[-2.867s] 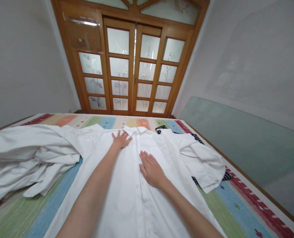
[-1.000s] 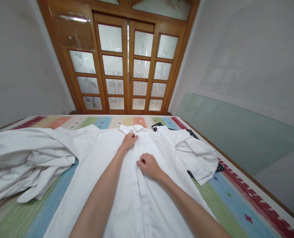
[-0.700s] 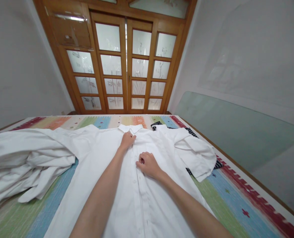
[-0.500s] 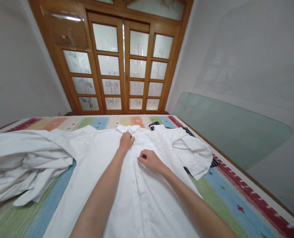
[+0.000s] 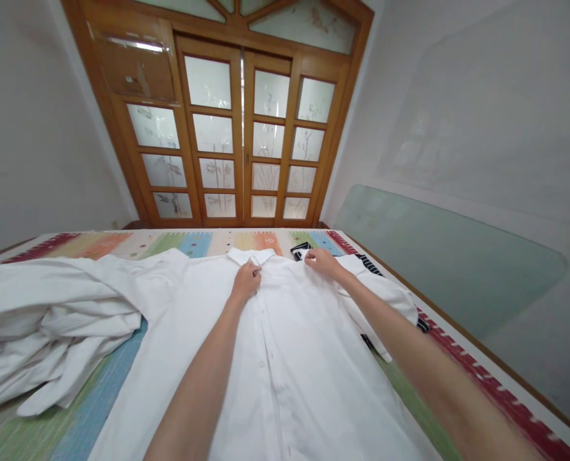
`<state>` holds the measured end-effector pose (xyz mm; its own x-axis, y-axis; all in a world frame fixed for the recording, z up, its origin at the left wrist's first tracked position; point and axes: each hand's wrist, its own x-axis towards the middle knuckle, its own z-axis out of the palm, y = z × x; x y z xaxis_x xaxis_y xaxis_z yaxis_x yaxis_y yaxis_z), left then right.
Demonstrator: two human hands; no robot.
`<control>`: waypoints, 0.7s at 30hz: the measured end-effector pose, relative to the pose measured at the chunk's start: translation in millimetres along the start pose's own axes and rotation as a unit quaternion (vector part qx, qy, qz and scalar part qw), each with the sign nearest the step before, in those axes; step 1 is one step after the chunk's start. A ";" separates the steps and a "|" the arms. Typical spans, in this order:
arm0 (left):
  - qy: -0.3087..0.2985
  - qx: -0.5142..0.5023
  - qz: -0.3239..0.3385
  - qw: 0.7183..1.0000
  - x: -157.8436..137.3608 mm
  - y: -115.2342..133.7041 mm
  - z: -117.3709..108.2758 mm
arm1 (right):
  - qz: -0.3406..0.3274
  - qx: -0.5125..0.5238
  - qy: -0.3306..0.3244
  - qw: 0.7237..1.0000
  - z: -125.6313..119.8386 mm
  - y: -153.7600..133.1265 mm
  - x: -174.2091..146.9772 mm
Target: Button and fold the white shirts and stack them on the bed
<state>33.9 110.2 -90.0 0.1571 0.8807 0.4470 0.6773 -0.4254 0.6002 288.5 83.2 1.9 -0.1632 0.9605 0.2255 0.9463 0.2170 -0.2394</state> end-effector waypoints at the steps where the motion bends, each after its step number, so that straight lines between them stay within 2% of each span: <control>1: 0.005 -0.005 -0.005 1.000 0.2 0.1 -0.9 | 0.000 -0.007 -0.011 1.000 1.9 0.9 7.3; 8: 0.034 -0.022 -0.041 0.998 0.2 2.7 -4.6 | 0.005 -0.030 -0.134 0.991 20.4 -13.3 44.6; 12: 0.040 -0.023 -0.052 0.998 0.2 2.5 -4.2 | 0.032 -0.061 -0.164 0.984 27.1 -23.8 52.0; 17: 0.036 -0.023 -0.052 0.998 0.3 1.7 -3.9 | 0.039 -0.088 -0.226 0.969 22.5 -35.7 53.6; 21: 0.034 -0.025 -0.049 0.998 0.8 0.9 -3.4 | 0.033 -0.099 -0.234 0.967 18.8 -38.8 53.9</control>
<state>32.2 109.8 -86.8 0.0418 0.9034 0.4267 0.6505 -0.3487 0.6747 237.7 129.8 5.6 -0.1649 0.9547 -0.2476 0.9863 0.1590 -0.0438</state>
